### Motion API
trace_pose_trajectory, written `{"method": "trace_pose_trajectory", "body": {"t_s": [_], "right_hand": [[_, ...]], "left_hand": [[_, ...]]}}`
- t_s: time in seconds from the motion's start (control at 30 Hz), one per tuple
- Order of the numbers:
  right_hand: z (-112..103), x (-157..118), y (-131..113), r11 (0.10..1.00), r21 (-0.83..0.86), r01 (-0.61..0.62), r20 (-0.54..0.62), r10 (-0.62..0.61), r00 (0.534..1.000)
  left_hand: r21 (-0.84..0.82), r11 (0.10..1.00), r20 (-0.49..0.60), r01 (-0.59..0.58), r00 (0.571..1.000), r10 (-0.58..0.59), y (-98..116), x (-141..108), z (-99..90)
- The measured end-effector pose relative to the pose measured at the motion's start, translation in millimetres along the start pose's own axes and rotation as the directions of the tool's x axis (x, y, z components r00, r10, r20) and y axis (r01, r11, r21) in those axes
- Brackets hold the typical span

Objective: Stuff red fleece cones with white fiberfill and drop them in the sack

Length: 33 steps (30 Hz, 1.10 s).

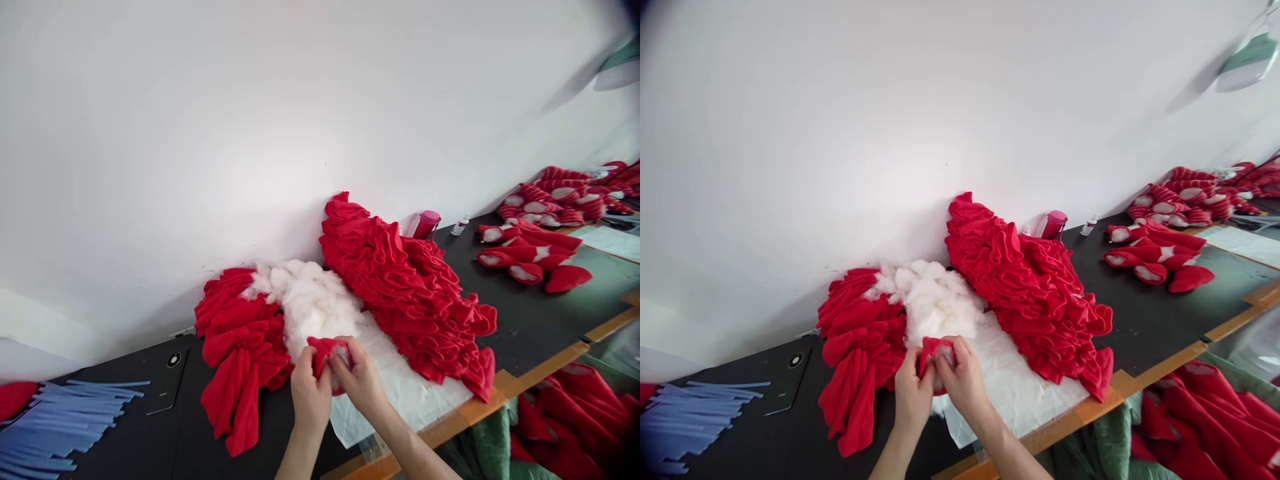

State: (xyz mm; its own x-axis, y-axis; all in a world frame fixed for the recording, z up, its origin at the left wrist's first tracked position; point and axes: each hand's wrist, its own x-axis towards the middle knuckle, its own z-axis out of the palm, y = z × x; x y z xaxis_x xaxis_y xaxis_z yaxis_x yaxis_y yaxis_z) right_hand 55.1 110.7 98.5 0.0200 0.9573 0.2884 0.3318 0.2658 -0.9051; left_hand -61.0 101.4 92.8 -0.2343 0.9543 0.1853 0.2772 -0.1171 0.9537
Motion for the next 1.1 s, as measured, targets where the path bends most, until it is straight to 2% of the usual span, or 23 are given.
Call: {"method": "trace_pose_trajectory", "body": {"t_s": [0.07, 0.17, 0.23, 0.33, 0.4, 0.5, 0.57, 0.63, 0.7, 0.77, 0.9, 0.97, 1.03, 1.1], "right_hand": [[2, 4, 4, 0.998, -0.058, 0.004, -0.08, -0.009, 0.997], [3, 7, 11, 0.997, -0.074, 0.021, -0.112, -0.029, 0.993], [2, 7, 13, 0.998, -0.063, 0.005, -0.128, -0.013, 0.992], [4, 2, 12, 0.999, -0.023, -0.037, -0.159, 0.033, 0.987], [7, -1, 12, 1.0, -0.009, -0.029, -0.15, 0.027, 0.988], [11, -4, 16, 0.999, -0.033, -0.024, -0.17, 0.018, 0.985], [10, -4, 22, 0.996, -0.035, -0.081, -0.208, 0.072, 0.976], [7, -3, 26, 0.991, -0.003, -0.132, -0.202, 0.128, 0.971], [4, -5, 26, 0.993, 0.032, -0.114, -0.143, 0.117, 0.983], [5, -9, 20, 0.998, 0.043, -0.046, -0.082, 0.049, 0.995], [9, -21, 4, 0.999, 0.008, 0.038, -0.029, -0.038, 0.999], [9, -27, -1, 1.0, -0.004, 0.03, -0.082, -0.03, 0.996], [8, -31, -3, 0.999, -0.013, 0.035, -0.182, -0.037, 0.983], [6, -35, -5, 0.999, -0.006, 0.048, -0.271, -0.048, 0.961]], "left_hand": [[0.076, 0.997, -0.049, -0.014, 0.999, 0.017, -1, -1, 2.9], [-0.047, 0.992, -0.062, 0.119, 0.991, -0.122, 1, 1, -0.1], [-0.199, 0.95, 0.055, 0.241, 0.97, -0.235, 4, 2, -4.8], [-0.399, 0.813, 0.286, 0.423, 0.9, -0.328, 6, -3, -6.6], [-0.461, 0.751, 0.307, 0.472, 0.879, -0.364, 3, -8, -0.6], [-0.437, 0.769, 0.21, 0.466, 0.884, -0.417, -7, -14, 12.6], [-0.416, 0.77, 0.202, 0.484, 0.875, -0.44, -12, -18, 16.1], [-0.399, 0.775, 0.215, 0.49, 0.872, -0.441, -11, -18, 11.3], [-0.386, 0.806, 0.214, 0.448, 0.894, -0.395, -8, -15, 0.6], [-0.344, 0.873, 0.189, 0.347, 0.936, -0.298, -4, -9, -10.5], [-0.188, 0.972, 0.063, 0.143, 0.989, -0.134, -3, -5, -18.8], [-0.137, 0.989, -0.006, 0.061, 0.998, -0.062, -4, -9, -17.9], [-0.153, 0.988, -0.033, 0.026, 0.999, -0.031, -5, -17, -18.8], [-0.333, 0.936, 0.03, 0.116, 0.993, -0.113, -4, -23, -24.0]]}}
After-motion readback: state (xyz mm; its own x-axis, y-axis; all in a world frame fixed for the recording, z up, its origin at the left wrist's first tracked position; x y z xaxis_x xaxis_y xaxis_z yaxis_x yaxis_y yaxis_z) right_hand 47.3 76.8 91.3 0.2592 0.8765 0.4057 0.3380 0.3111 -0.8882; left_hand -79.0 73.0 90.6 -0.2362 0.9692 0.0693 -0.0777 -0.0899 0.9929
